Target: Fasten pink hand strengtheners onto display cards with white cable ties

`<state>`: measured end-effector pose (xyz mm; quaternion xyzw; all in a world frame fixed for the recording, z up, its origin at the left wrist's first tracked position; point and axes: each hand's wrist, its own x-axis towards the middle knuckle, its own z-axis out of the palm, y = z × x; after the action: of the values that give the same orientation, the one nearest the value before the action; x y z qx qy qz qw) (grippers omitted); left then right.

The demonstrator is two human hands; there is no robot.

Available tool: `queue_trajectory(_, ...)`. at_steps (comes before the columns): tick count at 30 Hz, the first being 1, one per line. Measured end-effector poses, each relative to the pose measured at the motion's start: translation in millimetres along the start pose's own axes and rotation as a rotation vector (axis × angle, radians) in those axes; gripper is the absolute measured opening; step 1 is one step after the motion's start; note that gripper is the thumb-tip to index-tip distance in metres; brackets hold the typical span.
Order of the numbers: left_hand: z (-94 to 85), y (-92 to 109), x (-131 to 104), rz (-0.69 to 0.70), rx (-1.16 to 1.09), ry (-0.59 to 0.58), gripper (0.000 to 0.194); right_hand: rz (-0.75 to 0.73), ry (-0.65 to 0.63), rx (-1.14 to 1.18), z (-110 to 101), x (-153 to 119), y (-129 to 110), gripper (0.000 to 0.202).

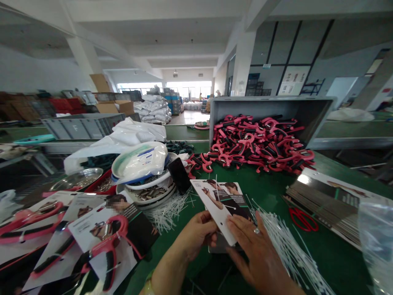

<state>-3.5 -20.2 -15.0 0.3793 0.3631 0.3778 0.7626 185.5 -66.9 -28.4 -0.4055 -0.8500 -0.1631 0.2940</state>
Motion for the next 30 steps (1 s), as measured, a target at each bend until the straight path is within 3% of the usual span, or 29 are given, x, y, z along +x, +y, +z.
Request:
queue_trajectory(3, 0.0, 8.8, -10.0, 0.053, -0.067, -0.089, 0.033, 0.123, 0.159, 0.053, 9.5, 2.4, 4.3, 0.033)
queue_trajectory(6, 7.0, 13.0, -14.2, 0.246, -0.005, -0.165, 0.043, 0.237, 0.216, 0.134, 9.6, 10.5, 8.0, 0.028)
queue_trajectory(10, 26.1, 12.3, -0.9, 0.607, 0.326, 0.015, 0.022, 0.301, 0.228, 0.21, 0.4, 22.2, 8.7, 0.024)
queue_trajectory(12, 35.0, 12.8, 9.8, 0.715, 0.409, 0.058, 0.02, 0.356, 0.236, 0.234, -3.3, 25.6, 10.6, 0.025)
queue_trajectory(14, 40.6, 13.2, 19.8, 0.702, 0.367, 0.031, 0.025, 0.433, 0.238, 0.262, -5.4, 27.1, 13.9, 0.028)
queue_trajectory(17, 42.7, 11.1, 30.2, 0.549, 0.212, -0.057, 0.037, 0.554, 0.227, 0.316, -7.1, 27.7, 18.3, 0.034)
queue_trajectory(20, 40.7, 8.2, 33.1, 0.418, 0.193, -0.104, 0.045, 0.637, 0.227, 0.354, -7.7, 28.5, 18.7, 0.039)
queue_trajectory(24, 38.8, 11.6, 29.2, 0.299, 0.235, -0.124, 0.046, 0.606, 0.251, 0.349, -7.2, 30.4, 16.3, 0.039)
queue_trajectory(30, 38.3, 20.5, 26.5, 0.273, 0.226, -0.13, 0.046, 0.503, 0.258, 0.273, -3.9, 29.1, 15.9, 0.032)
